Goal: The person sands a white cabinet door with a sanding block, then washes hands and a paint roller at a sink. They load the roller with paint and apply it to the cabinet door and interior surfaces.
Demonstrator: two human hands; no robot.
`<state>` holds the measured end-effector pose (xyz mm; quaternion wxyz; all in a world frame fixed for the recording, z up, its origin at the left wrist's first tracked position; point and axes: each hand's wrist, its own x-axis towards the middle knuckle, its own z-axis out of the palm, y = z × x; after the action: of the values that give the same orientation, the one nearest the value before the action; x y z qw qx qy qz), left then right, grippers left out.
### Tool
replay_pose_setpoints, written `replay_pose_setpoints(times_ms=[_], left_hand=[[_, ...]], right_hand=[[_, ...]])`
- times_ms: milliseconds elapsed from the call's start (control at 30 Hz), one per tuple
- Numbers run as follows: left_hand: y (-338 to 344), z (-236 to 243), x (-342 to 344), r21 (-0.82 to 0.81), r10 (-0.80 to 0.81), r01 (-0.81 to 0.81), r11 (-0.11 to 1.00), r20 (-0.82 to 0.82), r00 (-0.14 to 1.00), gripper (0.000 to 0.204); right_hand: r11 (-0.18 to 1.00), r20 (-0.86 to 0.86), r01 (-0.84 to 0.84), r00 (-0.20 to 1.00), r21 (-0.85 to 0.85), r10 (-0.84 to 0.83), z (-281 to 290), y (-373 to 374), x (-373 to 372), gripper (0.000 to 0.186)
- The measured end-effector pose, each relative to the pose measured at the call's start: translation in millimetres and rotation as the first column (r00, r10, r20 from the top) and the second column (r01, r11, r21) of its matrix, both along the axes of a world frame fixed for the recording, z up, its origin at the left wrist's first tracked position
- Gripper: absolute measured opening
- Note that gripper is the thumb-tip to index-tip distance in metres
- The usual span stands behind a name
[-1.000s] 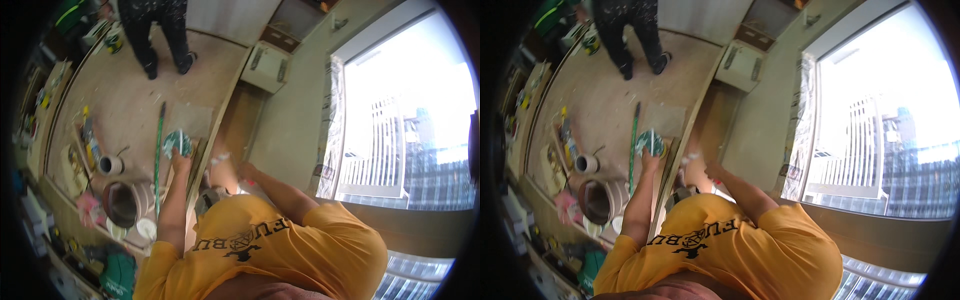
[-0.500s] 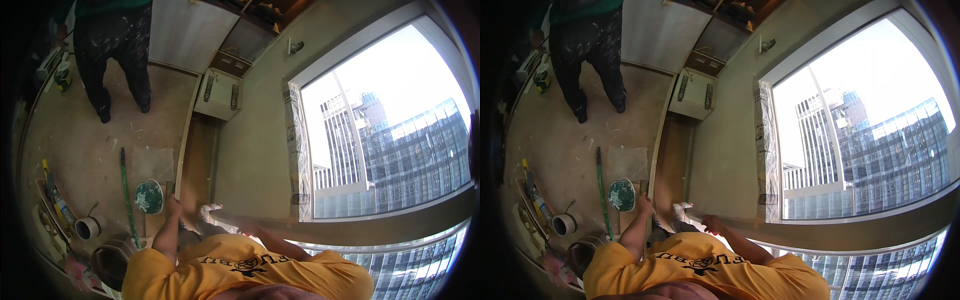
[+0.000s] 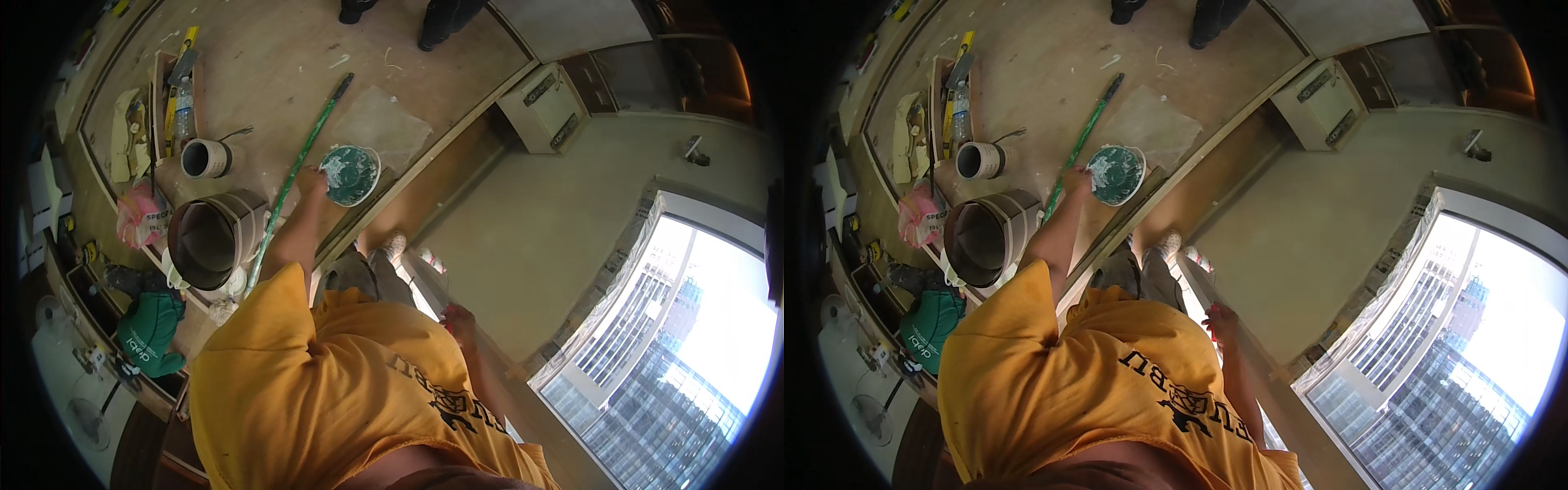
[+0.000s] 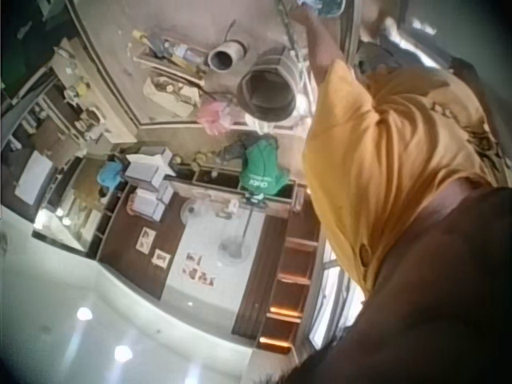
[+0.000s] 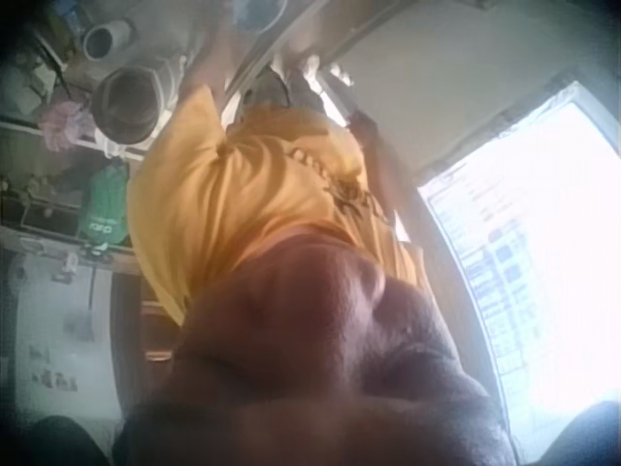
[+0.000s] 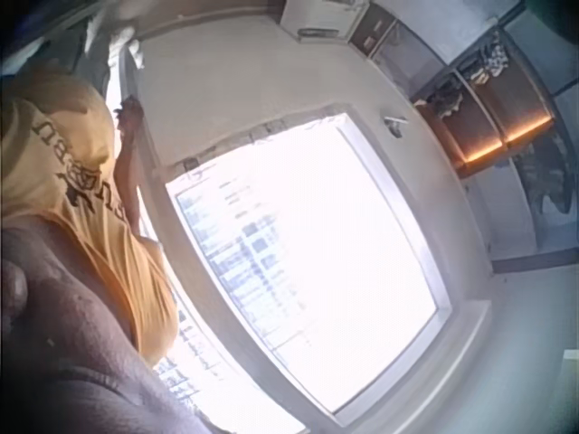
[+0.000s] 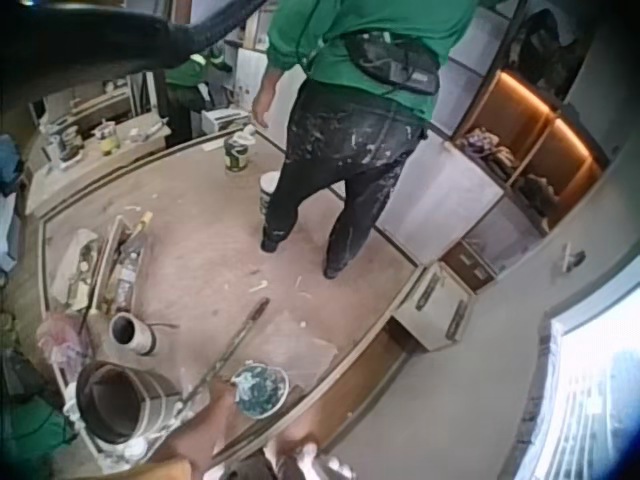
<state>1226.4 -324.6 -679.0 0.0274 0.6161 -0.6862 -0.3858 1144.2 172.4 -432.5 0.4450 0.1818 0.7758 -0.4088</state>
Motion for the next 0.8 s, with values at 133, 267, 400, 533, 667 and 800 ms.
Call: replay_pose_setpoints(times_ms=[133, 267, 400, 533, 667, 800], left_hand=[[6, -25, -3, -0.010, 0.003, -0.002, 1.000, 0.117, 0.993, 0.027], [7, -22, -12, 0.079, 0.055, -0.065, 0.995, 0.116, 0.992, 0.022], [6, -40, 0, 0.024, 0.022, -0.024, 0.999, 0.073, 0.997, 0.020], [19, -16, -5, -0.061, 0.034, -0.031, 0.998, 0.050, 0.998, 0.017], [33, 10, -16, -0.086, 0.105, -0.101, 0.991, 0.042, 0.994, 0.015], [37, 3, -11, -0.252, 0.110, -0.094, 0.963, 0.051, 0.993, 0.016]], right_hand=[[0.997, -0.038, -0.072, 0.997, 0.011, 0.073, 11, -10, -14, 0.036], [0.999, -0.043, -0.040, 0.998, 0.020, 0.040, 16, -12, -18, 0.045], [0.997, -0.055, -0.070, 0.996, 0.040, 0.072, 18, -6, -15, 0.044], [0.996, -0.046, -0.067, 0.997, 0.053, 0.070, 10, 6, -7, 0.040], [0.997, -0.042, -0.059, 0.997, 0.051, 0.061, 15, 1, -4, 0.041], [0.995, -0.079, -0.097, 0.992, 0.017, 0.098, 17, -2, -9, 0.042]])
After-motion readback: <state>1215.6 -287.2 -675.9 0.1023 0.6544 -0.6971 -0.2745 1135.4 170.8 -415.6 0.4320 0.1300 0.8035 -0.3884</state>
